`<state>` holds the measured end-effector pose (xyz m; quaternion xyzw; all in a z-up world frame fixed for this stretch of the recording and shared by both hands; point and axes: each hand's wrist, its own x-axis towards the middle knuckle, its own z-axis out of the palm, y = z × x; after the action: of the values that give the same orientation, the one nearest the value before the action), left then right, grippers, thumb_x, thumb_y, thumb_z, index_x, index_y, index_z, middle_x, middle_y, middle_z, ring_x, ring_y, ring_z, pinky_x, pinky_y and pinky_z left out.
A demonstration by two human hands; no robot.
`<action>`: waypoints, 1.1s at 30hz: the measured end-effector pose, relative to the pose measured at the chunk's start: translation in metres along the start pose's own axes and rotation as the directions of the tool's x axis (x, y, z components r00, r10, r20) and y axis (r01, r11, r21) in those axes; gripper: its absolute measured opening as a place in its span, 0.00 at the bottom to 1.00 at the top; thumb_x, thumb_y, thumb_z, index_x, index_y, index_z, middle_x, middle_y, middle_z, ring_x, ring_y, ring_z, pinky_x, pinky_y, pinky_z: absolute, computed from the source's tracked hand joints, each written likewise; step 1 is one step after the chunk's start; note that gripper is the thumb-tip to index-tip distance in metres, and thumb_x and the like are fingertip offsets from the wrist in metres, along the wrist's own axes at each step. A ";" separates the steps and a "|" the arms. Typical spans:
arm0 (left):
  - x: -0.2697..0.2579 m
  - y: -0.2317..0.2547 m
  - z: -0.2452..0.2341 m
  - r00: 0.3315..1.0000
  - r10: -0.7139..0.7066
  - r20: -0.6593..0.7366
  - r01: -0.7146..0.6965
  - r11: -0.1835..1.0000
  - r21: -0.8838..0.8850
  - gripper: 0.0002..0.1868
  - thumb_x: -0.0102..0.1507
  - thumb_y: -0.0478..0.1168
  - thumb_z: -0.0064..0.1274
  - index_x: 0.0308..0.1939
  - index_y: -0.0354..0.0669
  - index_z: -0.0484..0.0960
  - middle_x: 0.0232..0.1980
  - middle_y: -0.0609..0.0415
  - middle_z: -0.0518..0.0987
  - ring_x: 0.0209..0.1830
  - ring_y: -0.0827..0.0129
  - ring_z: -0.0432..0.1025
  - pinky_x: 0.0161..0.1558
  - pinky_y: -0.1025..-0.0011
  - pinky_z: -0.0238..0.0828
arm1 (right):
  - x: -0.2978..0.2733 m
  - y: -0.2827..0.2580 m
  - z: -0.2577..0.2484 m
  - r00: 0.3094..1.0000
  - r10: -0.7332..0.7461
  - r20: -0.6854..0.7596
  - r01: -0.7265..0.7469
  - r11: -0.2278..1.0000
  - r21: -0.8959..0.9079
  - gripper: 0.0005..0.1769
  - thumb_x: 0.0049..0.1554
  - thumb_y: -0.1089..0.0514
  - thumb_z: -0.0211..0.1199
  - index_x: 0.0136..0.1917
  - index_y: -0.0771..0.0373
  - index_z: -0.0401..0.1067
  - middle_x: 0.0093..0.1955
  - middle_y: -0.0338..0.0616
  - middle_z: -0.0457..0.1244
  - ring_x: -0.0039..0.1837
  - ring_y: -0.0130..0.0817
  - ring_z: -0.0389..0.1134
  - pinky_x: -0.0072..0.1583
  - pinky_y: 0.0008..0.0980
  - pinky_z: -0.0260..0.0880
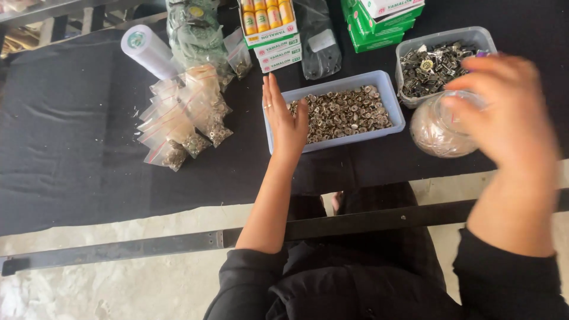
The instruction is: The person is sorting small metal rivets from a tray into small plastic bags and sealing them.
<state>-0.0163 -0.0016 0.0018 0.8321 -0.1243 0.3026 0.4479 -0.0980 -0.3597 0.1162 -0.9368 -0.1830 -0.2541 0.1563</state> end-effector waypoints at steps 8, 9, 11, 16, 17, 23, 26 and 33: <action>-0.001 0.003 -0.007 0.997 -0.054 0.063 0.055 0.998 -0.014 0.36 0.73 0.39 0.47 0.81 0.41 0.46 0.84 0.36 0.50 0.87 0.39 0.40 0.83 0.46 0.35 | -0.016 0.111 0.033 0.928 0.236 0.290 -0.196 0.967 -0.161 0.33 0.59 0.35 0.62 0.72 0.52 0.74 0.78 0.59 0.61 0.79 0.68 0.51 0.75 0.55 0.39; -0.001 0.002 -0.007 0.995 -0.069 0.066 0.071 0.997 -0.022 0.36 0.72 0.39 0.48 0.80 0.41 0.47 0.83 0.36 0.52 0.86 0.39 0.40 0.83 0.47 0.36 | -0.016 0.117 0.040 0.896 0.298 0.329 -0.252 0.952 -0.174 0.29 0.56 0.34 0.64 0.66 0.46 0.77 0.79 0.50 0.61 0.80 0.65 0.51 0.75 0.58 0.37; -0.001 0.002 -0.008 0.993 -0.085 0.078 0.088 0.995 -0.042 0.36 0.72 0.38 0.47 0.80 0.42 0.48 0.83 0.36 0.53 0.86 0.38 0.39 0.83 0.47 0.36 | -0.023 0.121 0.041 0.939 0.250 0.236 -0.196 0.953 -0.231 0.18 0.61 0.42 0.67 0.60 0.49 0.80 0.74 0.45 0.66 0.76 0.53 0.60 0.74 0.50 0.45; -0.007 -0.007 -0.003 0.995 -0.065 0.078 0.070 0.995 -0.068 0.34 0.72 0.37 0.47 0.80 0.42 0.51 0.82 0.44 0.57 0.87 0.38 0.40 0.82 0.46 0.43 | -0.013 0.060 0.018 0.991 0.130 0.021 -0.128 0.990 -0.066 0.04 0.69 0.68 0.68 0.56 0.64 0.81 0.67 0.52 0.72 0.70 0.46 0.72 0.70 0.40 0.68; -0.008 -0.005 -0.002 0.998 -0.003 0.066 0.009 0.996 -0.094 0.32 0.73 0.39 0.47 0.80 0.46 0.54 0.82 0.45 0.57 0.87 0.40 0.41 0.82 0.45 0.44 | -0.002 0.028 0.010 0.973 0.228 -0.025 -0.223 0.967 0.124 0.05 0.71 0.69 0.64 0.59 0.66 0.76 0.69 0.53 0.69 0.72 0.45 0.68 0.72 0.41 0.64; -0.015 0.053 -0.010 0.969 0.130 0.209 -0.043 0.927 -0.373 0.33 0.73 0.59 0.46 0.78 0.53 0.61 0.82 0.49 0.60 0.89 0.45 0.43 0.85 0.42 0.39 | 0.039 -0.077 0.050 0.897 0.435 0.079 -0.332 0.544 0.770 0.08 0.70 0.57 0.63 0.60 0.61 0.71 0.57 0.44 0.69 0.57 0.28 0.71 0.62 0.27 0.73; -0.022 0.054 -0.001 0.953 0.116 0.279 0.057 0.837 -0.544 0.34 0.73 0.59 0.46 0.79 0.51 0.62 0.81 0.49 0.62 0.88 0.45 0.44 0.84 0.43 0.35 | 0.043 -0.101 0.103 0.859 0.479 0.180 -0.340 0.271 0.901 0.07 0.64 0.60 0.64 0.55 0.61 0.72 0.50 0.43 0.70 0.52 0.29 0.74 0.57 0.26 0.77; -0.018 0.061 -0.024 0.994 -0.066 0.084 0.101 0.837 -0.538 0.08 0.70 0.40 0.55 0.50 0.47 0.87 0.54 0.55 0.85 0.69 0.50 0.73 0.68 0.57 0.70 | 0.027 -0.118 0.140 0.907 0.379 0.184 -0.314 0.316 0.895 0.11 0.63 0.70 0.63 0.60 0.70 0.72 0.51 0.47 0.68 0.51 0.24 0.69 0.55 0.26 0.73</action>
<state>-0.0695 -0.0179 0.0417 0.6856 -0.1820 0.2092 0.6731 -0.0674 -0.1944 0.0384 -0.7057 -0.0820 -0.1008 0.6965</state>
